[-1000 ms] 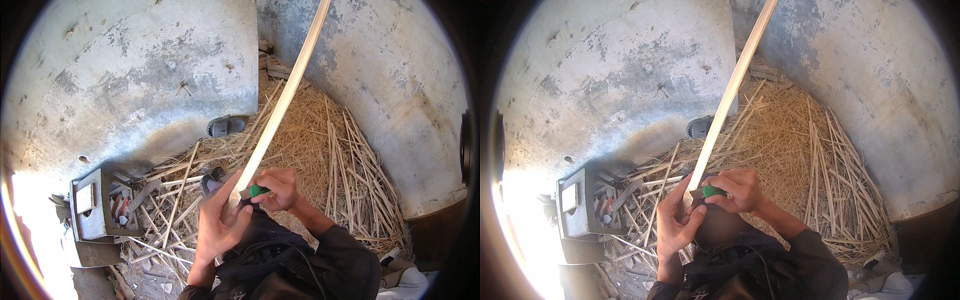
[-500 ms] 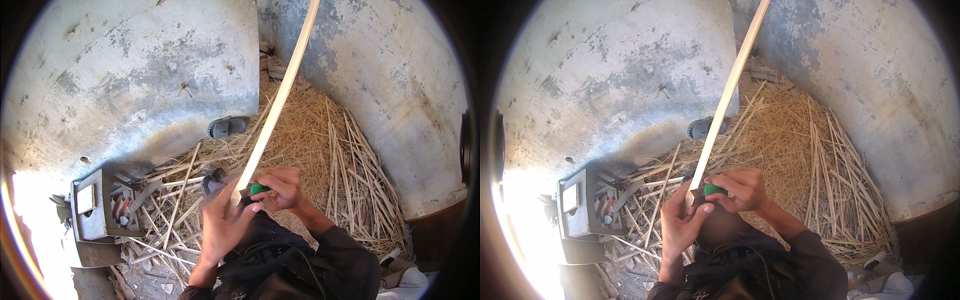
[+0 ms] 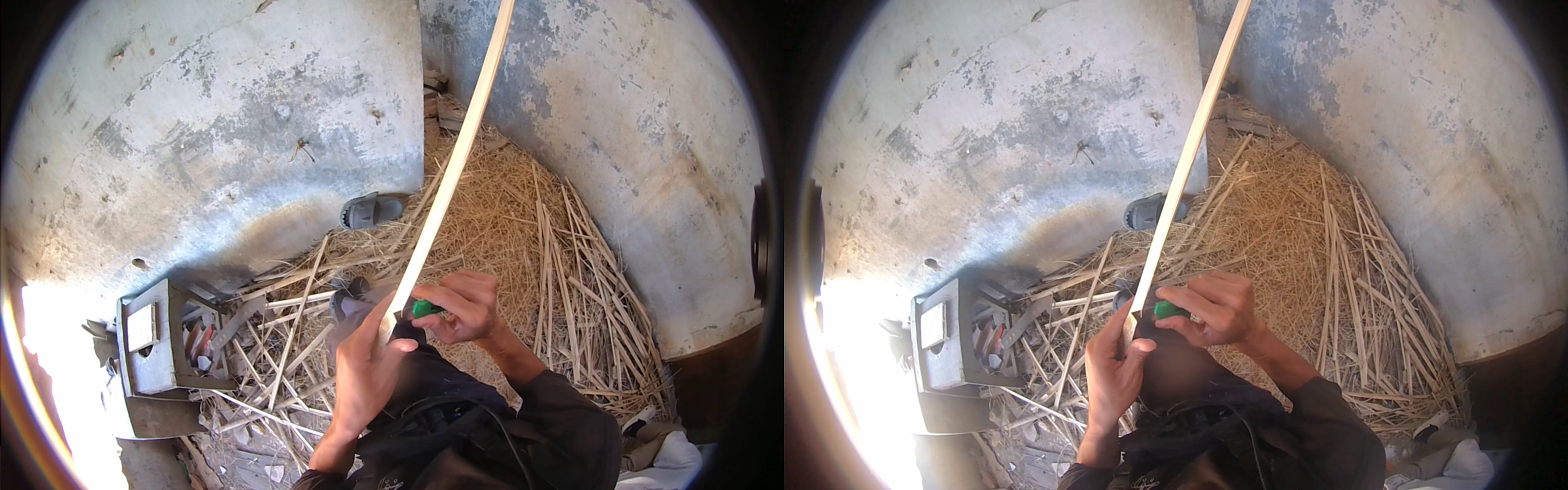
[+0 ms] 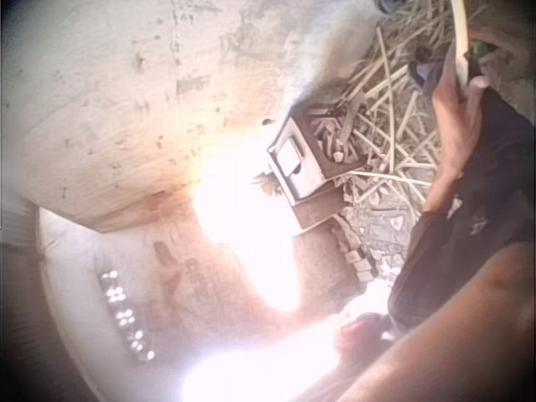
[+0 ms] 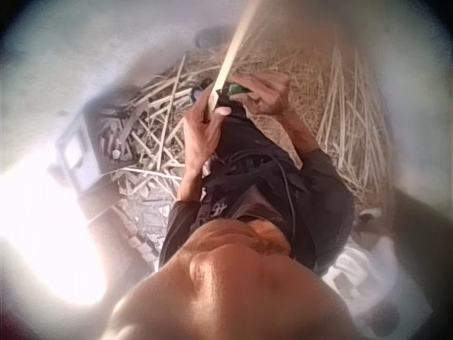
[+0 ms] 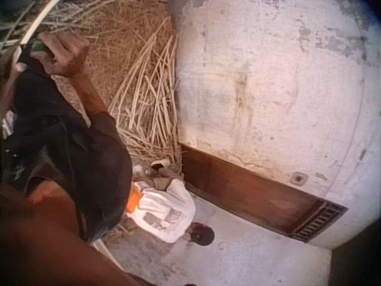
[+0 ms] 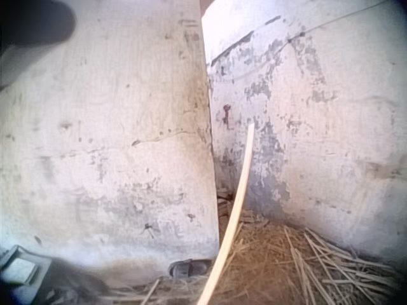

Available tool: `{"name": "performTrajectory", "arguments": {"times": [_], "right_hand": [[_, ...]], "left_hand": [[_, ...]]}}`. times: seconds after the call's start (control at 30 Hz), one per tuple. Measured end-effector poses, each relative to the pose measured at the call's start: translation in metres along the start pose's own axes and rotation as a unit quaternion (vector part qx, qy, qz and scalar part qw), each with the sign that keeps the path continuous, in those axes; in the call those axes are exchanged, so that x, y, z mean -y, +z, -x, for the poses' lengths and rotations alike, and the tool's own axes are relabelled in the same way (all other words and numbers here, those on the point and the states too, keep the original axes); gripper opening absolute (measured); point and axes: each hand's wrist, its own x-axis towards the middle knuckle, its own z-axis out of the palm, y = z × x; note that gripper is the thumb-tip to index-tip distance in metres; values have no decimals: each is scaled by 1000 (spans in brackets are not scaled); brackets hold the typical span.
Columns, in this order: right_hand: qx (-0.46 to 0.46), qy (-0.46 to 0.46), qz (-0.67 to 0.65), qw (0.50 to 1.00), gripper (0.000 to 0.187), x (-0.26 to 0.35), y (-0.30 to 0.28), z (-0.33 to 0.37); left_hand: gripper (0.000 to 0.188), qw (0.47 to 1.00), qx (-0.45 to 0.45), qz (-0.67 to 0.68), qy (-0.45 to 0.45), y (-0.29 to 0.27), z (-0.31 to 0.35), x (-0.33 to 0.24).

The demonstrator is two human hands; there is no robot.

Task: The person sits on the ground and uses a green utility knife to shave thin strips from a long, light-colored wooden stick. They hold the stick with their left hand and scrape the blade along its length with their right hand, producing fine wood shavings that fall onto the straw-covered floor.

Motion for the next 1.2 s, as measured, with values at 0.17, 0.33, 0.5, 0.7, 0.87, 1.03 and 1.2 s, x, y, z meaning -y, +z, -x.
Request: {"name": "performTrajectory", "arguments": {"times": [0.17,0.33,0.5,0.7,0.87,1.03,1.2], "right_hand": [[-184,185,-27,965,36,-89,-14,6],[-164,186,-100,964,36,-77,-8,16],[-86,130,-107,982,35,-27,6,13],[-17,32,-98,994,38,-6,10,6],[-18,16,-91,996,37,-1,5,-2],[-16,13,-73,997,36,0,1,-5],[-30,7,-35,999,36,-1,-1,-7]], "left_hand": [[73,998,45,35,-31,6,35,2],[44,998,-15,-19,-56,-2,21,-4],[30,998,-46,-33,-19,-4,8,-7],[28,999,-21,-41,3,-1,2,-18],[25,999,-32,-22,6,2,2,-23],[26,999,-33,-18,13,2,3,-21],[25,998,-42,-39,14,3,4,-18]]}}
